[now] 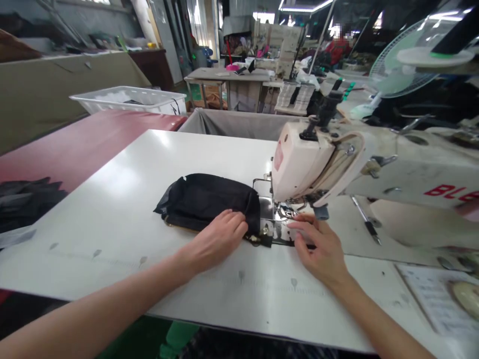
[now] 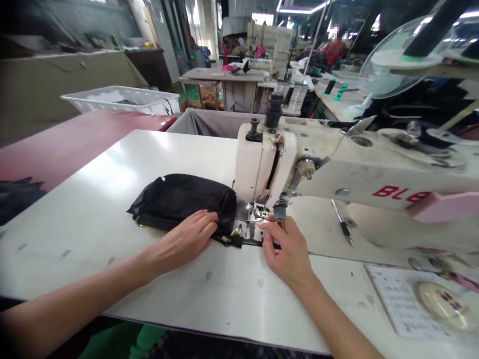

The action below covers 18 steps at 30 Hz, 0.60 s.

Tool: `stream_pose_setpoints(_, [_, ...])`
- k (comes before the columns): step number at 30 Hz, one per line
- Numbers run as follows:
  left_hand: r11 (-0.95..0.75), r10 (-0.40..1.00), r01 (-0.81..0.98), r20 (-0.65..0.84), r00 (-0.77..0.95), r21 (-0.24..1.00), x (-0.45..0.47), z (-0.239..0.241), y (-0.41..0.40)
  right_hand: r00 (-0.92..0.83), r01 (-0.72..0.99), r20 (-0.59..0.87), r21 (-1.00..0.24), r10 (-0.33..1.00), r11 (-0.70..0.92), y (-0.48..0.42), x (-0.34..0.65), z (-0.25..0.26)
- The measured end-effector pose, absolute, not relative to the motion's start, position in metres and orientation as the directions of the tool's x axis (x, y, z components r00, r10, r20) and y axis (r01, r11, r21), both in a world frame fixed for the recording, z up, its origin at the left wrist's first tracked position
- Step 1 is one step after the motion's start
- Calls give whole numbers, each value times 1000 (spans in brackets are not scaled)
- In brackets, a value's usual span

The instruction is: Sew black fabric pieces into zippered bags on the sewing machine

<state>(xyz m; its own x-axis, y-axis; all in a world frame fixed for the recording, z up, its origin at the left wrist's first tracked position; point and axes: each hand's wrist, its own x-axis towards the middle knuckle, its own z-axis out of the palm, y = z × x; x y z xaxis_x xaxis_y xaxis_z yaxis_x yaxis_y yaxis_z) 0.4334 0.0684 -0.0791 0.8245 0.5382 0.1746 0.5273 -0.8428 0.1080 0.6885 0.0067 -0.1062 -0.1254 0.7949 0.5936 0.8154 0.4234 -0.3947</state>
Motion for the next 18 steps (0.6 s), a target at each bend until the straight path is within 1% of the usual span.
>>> stream_pose_setpoints(1, [-815,578,552,177,797,177,418,-70,56,-164,798,615,-377,772,470,4,684,-103])
stream_pose_setpoints(3, [-687,719,640,196,667,344,391,-43,36,-255,726,640,-368,725,581,-1,667,-88])
stream_pose_setpoints(4, [-617,782,673,220,583,408,382,-27,29,-300,668,638,-390,709,634,-3,655,-78])
stream_pose_setpoints(5, [-564,823,691,235,518,453,375,-10,25,-318,611,608,-455,727,648,-4,641,-66])
stream_pose_setpoints(7, [-520,850,690,226,476,503,369,22,24,-281,507,580,-587,765,631,-3,611,-41])
stream_pose_setpoints(8, [-516,849,680,207,486,522,369,34,26,-223,455,575,-653,787,606,-1,597,-30])
stream_pose_setpoints(10, [-502,847,659,165,505,560,371,52,34,-116,365,494,-785,861,500,4,575,-13])
stream_pose_setpoints(11, [-489,850,647,152,504,585,373,57,38,-70,334,461,-825,885,456,7,568,-9])
stream_pose_setpoints(13, [-463,857,608,151,493,645,374,60,46,-11,292,425,-865,905,409,9,562,-6])
stream_pose_setpoints(15, [-434,846,532,126,518,726,375,58,50,16,243,407,-888,913,391,7,563,-7])
stream_pose_setpoints(16, [-402,832,488,87,548,775,375,56,52,16,203,380,-907,925,369,6,565,-9])
stream_pose_setpoints(18, [-287,791,435,-44,610,854,376,53,53,9,108,308,-946,951,305,2,569,-11])
